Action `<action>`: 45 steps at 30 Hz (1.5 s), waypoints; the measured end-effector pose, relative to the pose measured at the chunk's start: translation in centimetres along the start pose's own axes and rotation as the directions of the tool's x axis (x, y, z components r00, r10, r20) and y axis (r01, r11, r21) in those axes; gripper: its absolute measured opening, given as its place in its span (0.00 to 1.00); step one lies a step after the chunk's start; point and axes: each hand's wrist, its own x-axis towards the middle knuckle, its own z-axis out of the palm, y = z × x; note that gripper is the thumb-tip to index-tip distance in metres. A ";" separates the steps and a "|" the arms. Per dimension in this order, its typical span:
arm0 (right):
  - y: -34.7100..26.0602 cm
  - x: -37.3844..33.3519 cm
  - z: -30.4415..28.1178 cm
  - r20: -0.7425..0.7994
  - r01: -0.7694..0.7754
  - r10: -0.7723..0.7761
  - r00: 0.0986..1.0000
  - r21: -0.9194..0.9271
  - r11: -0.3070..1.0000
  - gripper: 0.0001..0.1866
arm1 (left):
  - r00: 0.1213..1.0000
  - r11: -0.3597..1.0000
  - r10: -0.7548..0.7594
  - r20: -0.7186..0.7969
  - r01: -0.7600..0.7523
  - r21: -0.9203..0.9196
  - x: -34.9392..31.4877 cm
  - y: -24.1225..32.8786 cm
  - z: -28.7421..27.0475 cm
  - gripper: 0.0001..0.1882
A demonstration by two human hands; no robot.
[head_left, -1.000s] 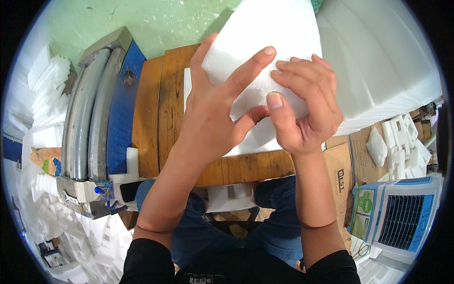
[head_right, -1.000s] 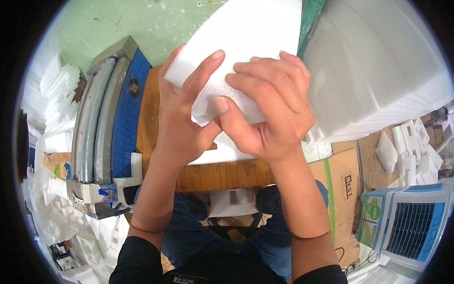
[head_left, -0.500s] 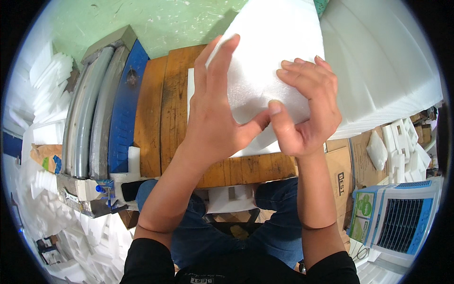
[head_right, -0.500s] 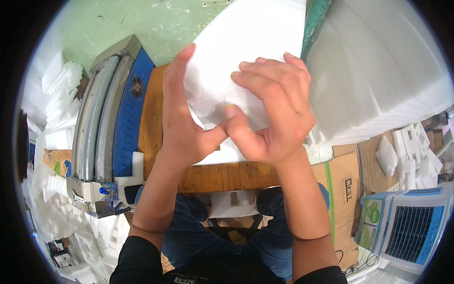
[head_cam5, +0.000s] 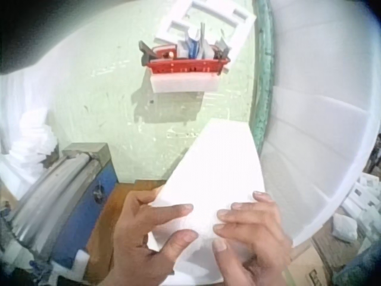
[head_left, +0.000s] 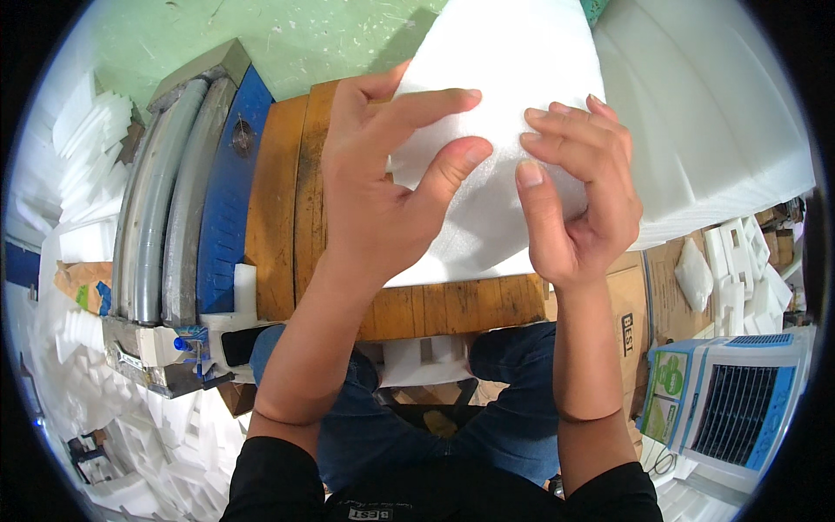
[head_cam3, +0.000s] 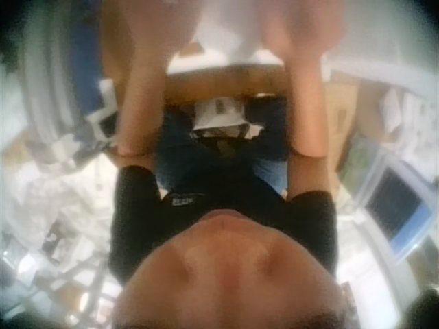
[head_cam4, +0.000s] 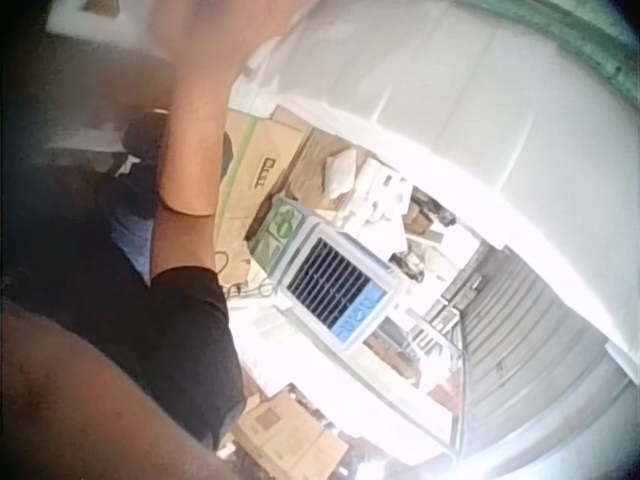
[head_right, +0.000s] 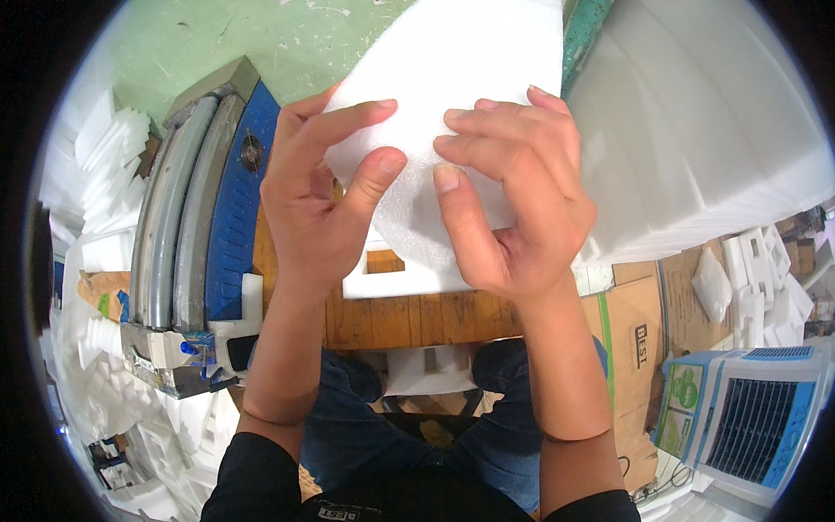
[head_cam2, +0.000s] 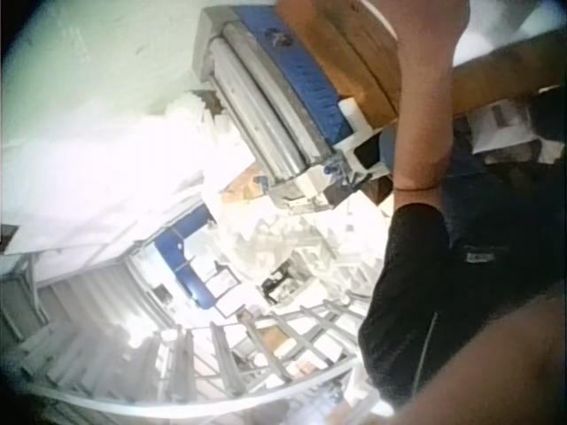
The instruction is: The person sits on the floor and assembles white foam pieces into a larger structure. They pick up individual foam parts, align them, and press them together to form a multi-compartment foam assembly.
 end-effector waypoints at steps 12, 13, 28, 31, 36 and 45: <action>0.1 0.0 0.4 -0.002 0.000 -0.001 1.000 -0.019 1.000 0.06 | 0.999 0.999 0.025 0.042 -0.026 0.041 0.1 0.3 -0.1 0.15; 0.2 0.1 0.3 0.006 0.001 -0.001 1.000 -0.015 1.000 0.06 | 1.000 0.999 0.010 -0.018 -0.009 0.037 0.2 0.6 0.4 0.14; -0.6 -0.2 -0.3 0.083 -0.084 0.091 0.992 -0.083 0.993 0.08 | 0.998 1.000 -0.017 -0.063 0.016 -0.016 -0.6 0.4 0.8 0.16; -0.4 -0.4 -0.6 0.056 -0.088 0.091 0.994 -0.065 0.994 0.09 | 0.996 0.995 -0.019 -0.089 0.010 -0.098 -0.8 1.0 1.2 0.16; 0.1 -0.6 -0.4 0.057 -0.090 0.092 0.994 -0.030 0.995 0.11 | 0.998 0.996 -0.027 -0.050 0.022 -0.088 -0.8 0.8 1.1 0.16; 1.0 -0.9 -0.5 0.059 -0.112 0.110 0.992 0.016 0.994 0.12 | 0.999 1.000 -0.022 0.037 0.023 -0.019 -1.1 1.1 0.4 0.28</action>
